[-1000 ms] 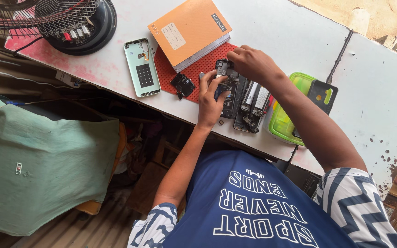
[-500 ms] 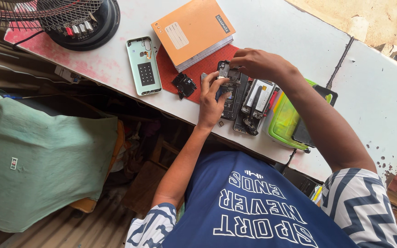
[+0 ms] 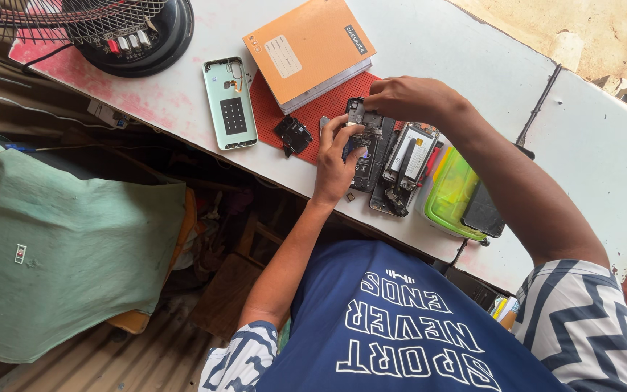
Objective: The person disassembles a smartphone, cleans the internal components with a toothbrush and liquid, and handles a SIM card. They also interact with another person who hands over a different phone and a phone case.
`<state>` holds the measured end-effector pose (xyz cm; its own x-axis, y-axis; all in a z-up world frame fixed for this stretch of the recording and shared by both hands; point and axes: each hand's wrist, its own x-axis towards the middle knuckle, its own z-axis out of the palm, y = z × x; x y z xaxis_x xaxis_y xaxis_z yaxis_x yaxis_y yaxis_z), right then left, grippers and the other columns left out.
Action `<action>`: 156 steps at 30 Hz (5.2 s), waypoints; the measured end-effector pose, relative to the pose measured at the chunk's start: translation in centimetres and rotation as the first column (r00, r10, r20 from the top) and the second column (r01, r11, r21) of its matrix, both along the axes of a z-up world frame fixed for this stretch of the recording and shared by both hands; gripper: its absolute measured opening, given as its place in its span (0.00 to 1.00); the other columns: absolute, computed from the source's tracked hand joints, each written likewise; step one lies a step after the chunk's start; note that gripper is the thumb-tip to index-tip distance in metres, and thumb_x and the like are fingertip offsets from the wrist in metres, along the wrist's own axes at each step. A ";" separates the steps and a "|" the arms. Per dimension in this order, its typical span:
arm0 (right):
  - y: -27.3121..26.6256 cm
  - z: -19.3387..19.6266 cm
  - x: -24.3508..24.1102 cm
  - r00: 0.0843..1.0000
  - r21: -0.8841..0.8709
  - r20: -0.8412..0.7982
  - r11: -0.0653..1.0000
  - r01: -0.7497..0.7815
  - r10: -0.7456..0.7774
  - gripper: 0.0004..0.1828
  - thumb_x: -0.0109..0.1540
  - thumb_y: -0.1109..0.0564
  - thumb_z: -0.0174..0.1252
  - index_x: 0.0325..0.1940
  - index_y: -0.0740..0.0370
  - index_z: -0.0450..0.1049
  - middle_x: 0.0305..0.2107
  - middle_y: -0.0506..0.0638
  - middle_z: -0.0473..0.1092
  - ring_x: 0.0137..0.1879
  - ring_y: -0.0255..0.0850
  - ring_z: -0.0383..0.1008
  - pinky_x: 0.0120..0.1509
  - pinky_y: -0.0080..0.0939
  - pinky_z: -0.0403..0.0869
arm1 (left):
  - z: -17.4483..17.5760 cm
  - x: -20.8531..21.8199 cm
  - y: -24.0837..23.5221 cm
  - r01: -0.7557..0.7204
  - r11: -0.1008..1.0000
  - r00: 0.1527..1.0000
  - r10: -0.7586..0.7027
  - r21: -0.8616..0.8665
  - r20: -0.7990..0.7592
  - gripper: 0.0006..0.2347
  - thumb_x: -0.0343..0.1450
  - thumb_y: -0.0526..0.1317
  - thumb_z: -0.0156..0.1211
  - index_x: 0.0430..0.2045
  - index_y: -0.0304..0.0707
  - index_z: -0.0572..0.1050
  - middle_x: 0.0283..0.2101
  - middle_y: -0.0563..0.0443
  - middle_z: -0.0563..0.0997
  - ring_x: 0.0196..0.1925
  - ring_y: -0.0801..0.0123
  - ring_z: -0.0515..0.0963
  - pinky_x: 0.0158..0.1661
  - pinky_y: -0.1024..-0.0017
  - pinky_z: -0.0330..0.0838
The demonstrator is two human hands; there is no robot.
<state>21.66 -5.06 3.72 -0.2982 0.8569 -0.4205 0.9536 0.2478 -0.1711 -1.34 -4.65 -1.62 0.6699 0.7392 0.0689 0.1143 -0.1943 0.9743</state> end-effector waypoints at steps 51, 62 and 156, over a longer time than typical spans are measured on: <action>-15.3 0.9 -13.3 0.392 0.060 -0.275 0.391 0.918 -0.878 0.11 0.64 0.65 0.54 0.50 0.68 0.64 0.47 0.68 0.63 0.51 0.67 0.70 0.56 0.60 0.71 | 5.1 -5.6 1.2 0.291 0.722 0.908 -0.003 -0.627 0.418 0.09 0.70 0.20 0.64 0.39 0.30 0.76 0.44 0.49 0.78 0.48 0.70 0.82 0.53 0.74 0.82; -19.4 9.1 -15.4 -0.428 -0.428 -0.902 0.223 0.876 -0.051 0.24 0.67 0.70 0.61 0.66 0.67 0.64 0.49 0.52 0.66 0.55 0.45 0.78 0.59 0.49 0.82 | 17.2 -13.7 -5.5 0.341 0.679 0.938 -0.199 -0.650 0.283 0.10 0.67 0.22 0.65 0.39 0.30 0.79 0.49 0.51 0.72 0.50 0.72 0.80 0.51 0.75 0.78; -22.4 7.6 -26.4 -0.094 0.094 -0.991 0.995 0.040 0.097 0.14 0.61 0.66 0.66 0.44 0.65 0.66 0.37 0.62 0.76 0.56 0.55 0.80 0.58 0.53 0.83 | 20.6 -24.4 -30.6 -0.667 0.708 0.737 0.673 -0.231 -0.066 0.07 0.67 0.31 0.71 0.33 0.36 0.78 0.35 0.54 0.83 0.34 0.79 0.81 0.34 0.81 0.72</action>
<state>-4.69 -27.49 11.34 -0.3563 0.8365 0.4164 -0.2497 0.3442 -0.9051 -25.71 -35.24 18.96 -0.0067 0.9890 -0.1479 0.1079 0.1478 0.9831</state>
